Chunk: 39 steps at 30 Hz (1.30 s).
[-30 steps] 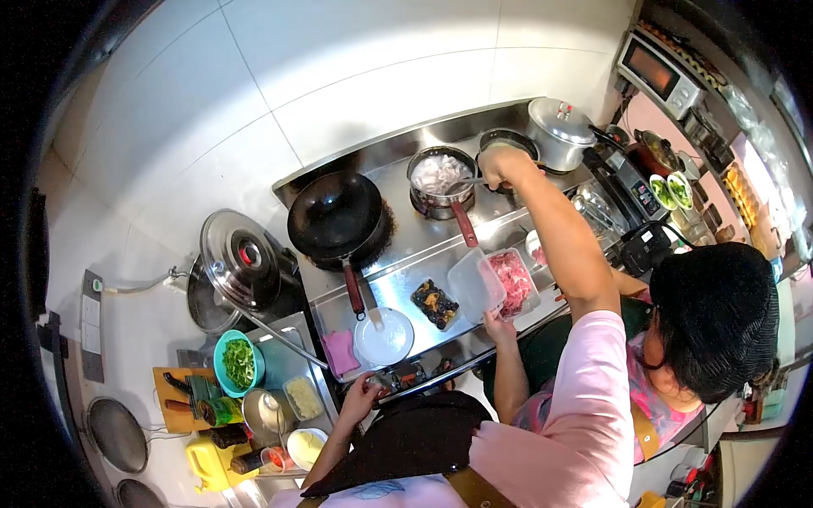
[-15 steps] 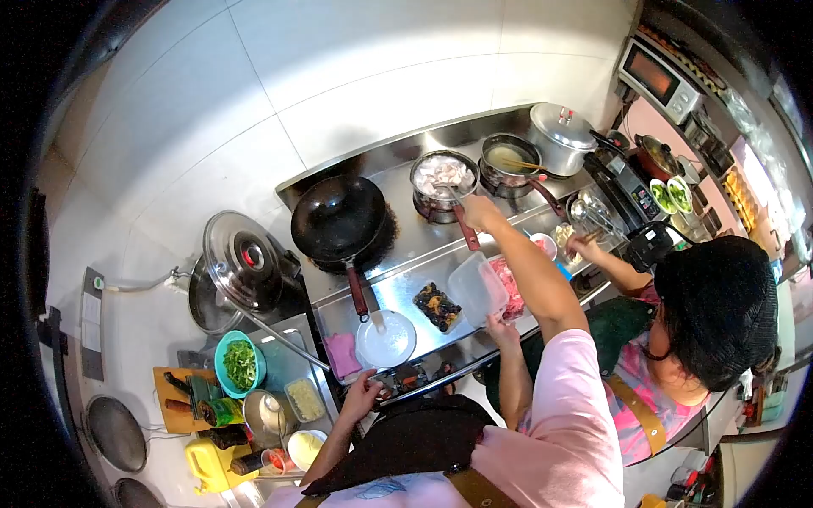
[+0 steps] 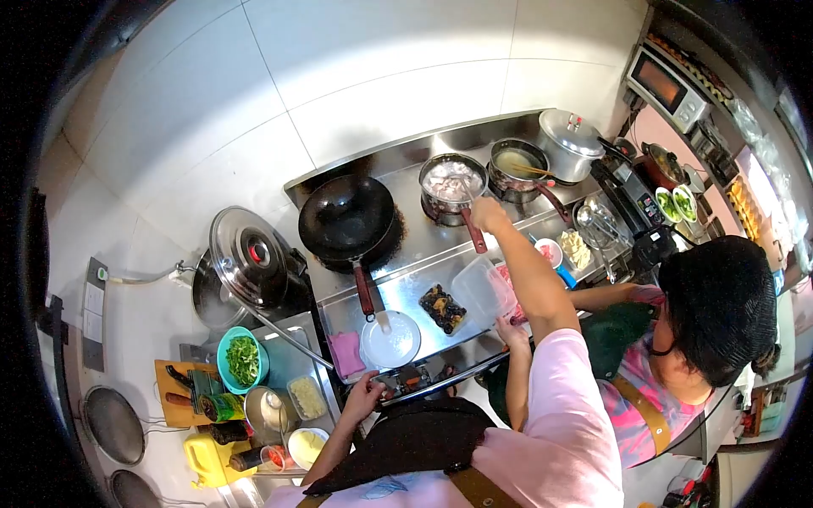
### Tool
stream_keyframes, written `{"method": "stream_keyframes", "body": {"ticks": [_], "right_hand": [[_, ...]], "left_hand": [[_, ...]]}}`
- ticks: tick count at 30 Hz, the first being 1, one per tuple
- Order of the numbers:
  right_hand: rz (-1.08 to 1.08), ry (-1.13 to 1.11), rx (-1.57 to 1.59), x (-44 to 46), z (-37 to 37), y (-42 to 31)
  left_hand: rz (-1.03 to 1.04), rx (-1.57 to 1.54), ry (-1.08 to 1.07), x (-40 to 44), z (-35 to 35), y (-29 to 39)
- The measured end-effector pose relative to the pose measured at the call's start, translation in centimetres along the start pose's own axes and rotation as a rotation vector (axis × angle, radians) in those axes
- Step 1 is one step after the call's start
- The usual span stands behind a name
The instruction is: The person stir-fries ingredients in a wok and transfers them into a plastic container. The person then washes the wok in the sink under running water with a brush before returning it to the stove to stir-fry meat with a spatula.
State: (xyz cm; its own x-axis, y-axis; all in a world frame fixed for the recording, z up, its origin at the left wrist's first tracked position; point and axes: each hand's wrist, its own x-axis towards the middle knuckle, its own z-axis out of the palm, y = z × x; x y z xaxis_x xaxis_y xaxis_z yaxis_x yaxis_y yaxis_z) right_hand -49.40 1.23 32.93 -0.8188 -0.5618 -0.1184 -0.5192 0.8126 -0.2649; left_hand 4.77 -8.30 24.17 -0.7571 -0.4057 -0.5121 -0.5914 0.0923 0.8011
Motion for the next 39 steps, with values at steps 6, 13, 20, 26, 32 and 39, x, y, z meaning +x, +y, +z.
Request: {"method": "stream_keyframes", "body": {"ticks": [6, 13, 20, 26, 32, 39], "right_hand": [[-0.039, -0.276, -0.115, -3.6, -8.6, -2.7], [-0.153, -0.349, -0.219, -5.1, -11.8, -3.9], [-0.062, -0.407, -0.145, -1.1, -8.3, -1.9], [-0.049, -0.440, -0.113, -0.9, -13.5, -1.6], [-0.013, -0.481, -0.102, -0.4, -11.9, -2.4], [-0.011, -0.345, -0.022, -0.4, -10.2, -2.1]], "left_hand": [[0.035, 0.008, 0.062, 0.4, -0.1, -2.0], [0.039, 0.038, 0.065, 1.1, -0.4, -3.7], [0.004, 0.011, 0.071, 0.8, -0.4, -1.8], [0.023, 0.012, 0.058, 0.7, -0.4, -0.9], [0.040, 0.029, 0.041, 0.9, 0.0, -0.9], [-0.001, 0.025, 0.095, 0.3, -0.7, -0.5]]}}
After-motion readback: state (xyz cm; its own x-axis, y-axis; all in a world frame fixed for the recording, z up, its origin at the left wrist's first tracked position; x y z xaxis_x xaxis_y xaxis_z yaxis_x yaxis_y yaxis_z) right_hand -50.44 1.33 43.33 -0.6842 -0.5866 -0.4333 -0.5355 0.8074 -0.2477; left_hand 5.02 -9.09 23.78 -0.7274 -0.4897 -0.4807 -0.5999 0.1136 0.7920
